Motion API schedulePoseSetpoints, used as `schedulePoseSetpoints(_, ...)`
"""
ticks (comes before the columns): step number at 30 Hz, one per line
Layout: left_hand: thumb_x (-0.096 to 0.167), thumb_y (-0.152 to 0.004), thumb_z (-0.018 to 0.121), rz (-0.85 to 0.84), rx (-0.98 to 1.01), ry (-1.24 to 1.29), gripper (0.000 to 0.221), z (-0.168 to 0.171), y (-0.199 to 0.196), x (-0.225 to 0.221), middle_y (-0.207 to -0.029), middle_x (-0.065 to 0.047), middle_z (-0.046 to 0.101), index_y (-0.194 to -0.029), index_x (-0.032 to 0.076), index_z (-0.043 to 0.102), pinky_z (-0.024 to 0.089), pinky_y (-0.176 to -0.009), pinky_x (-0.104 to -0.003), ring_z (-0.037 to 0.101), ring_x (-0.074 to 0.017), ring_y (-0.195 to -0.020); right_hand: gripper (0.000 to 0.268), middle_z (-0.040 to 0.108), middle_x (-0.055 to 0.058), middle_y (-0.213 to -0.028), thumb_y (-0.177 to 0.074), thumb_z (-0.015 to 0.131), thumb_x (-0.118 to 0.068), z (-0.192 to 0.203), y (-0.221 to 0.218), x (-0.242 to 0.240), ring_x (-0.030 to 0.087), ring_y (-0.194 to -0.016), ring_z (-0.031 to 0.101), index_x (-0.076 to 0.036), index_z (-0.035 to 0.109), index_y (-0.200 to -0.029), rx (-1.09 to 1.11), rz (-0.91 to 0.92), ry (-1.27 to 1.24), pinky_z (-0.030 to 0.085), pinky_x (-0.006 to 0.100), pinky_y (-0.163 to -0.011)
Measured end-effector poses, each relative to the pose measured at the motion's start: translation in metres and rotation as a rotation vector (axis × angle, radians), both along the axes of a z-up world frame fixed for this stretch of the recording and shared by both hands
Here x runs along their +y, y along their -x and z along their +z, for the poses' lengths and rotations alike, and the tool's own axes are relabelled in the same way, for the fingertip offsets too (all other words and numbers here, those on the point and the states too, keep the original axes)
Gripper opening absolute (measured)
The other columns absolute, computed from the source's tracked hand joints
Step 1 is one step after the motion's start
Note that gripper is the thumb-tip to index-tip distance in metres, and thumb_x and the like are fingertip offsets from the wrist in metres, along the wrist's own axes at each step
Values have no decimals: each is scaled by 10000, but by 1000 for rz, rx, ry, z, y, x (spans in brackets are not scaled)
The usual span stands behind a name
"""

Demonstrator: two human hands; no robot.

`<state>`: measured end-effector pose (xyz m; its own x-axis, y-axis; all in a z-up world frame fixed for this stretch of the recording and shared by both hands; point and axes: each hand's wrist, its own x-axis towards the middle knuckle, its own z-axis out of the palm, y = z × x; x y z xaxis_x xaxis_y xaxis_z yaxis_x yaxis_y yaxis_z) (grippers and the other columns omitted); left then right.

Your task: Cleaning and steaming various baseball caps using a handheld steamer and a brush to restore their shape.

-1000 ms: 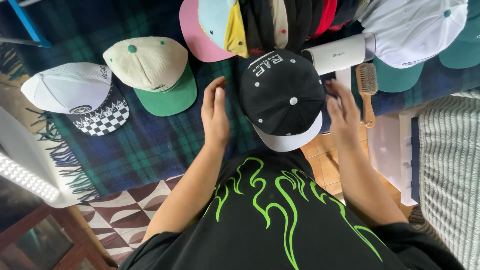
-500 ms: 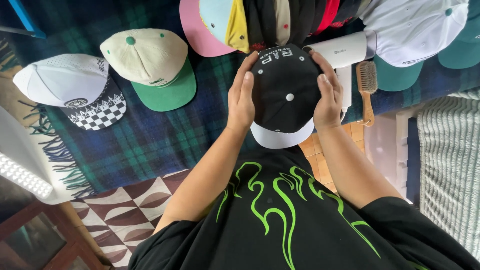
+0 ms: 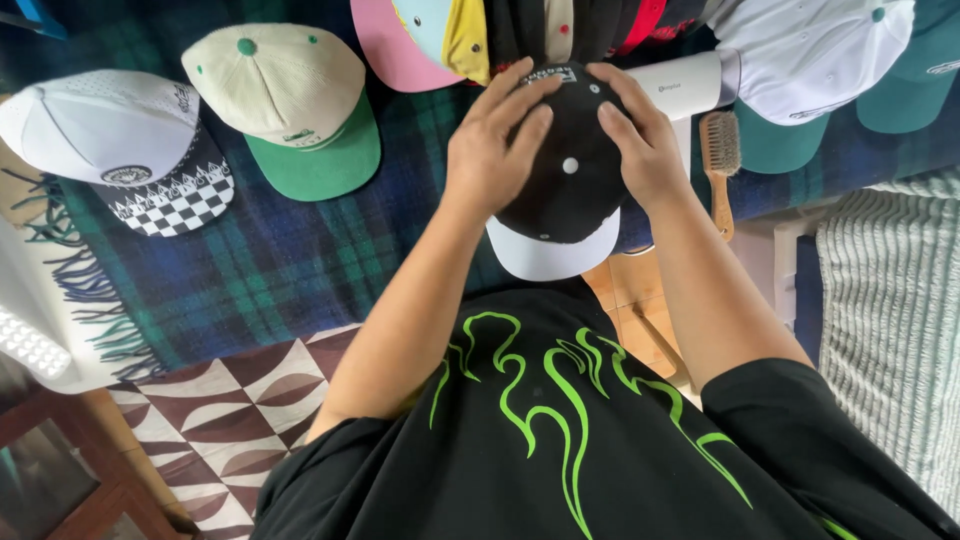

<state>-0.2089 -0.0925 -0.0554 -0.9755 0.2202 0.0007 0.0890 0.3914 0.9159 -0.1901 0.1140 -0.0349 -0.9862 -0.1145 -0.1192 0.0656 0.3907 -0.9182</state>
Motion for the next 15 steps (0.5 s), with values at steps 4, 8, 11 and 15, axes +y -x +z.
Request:
schedulePoseSetpoints(4, 432, -1018, 453, -26, -200, 70, 357, 9, 19, 6, -1458, 41, 607, -1308, 385, 655, 485, -1053, -364, 583, -157, -1345, 475, 616, 80, -1376, -1046, 449, -413, 4, 7, 0, 232, -1313, 548, -124, 561, -1406, -114, -57, 46, 419, 355, -1092)
schedulePoseSetpoints(8, 430, -985, 450, 10, -349, -97, 416, 13, 22, 5, -1382, 35, 684, -1306, 293, 676, 439, -1090, -323, 600, -188, -1317, 495, 651, 50, -1333, -1011, 441, -481, 1, 6, 6, 214, -1281, 577, -182, 589, -1376, -166, -64, 72, 439, 344, -1071)
schedulePoseSetpoints(11, 462, -958, 505, 128, -427, -352, 481, 13, -4, -1, -1416, -42, 659, -1328, 209, 680, 424, -1138, -321, 559, -208, -1370, 461, 655, 74, -1331, -1033, 446, -448, -10, -6, 10, 236, -1278, 591, -165, 594, -1366, -79, -57, 156, 448, 352, -1078)
schedulePoseSetpoints(15, 542, -1058, 286, 341, -243, -483, 661, -27, -68, 3, -1564, -137, 489, -1517, 97, 455, 308, -1240, -372, 418, -253, -1485, 520, 557, 114, -1450, -1062, 453, -502, -28, -34, 15, 268, -1393, 501, -141, 517, -1431, 41, -107, 401, 384, 387, -1185)
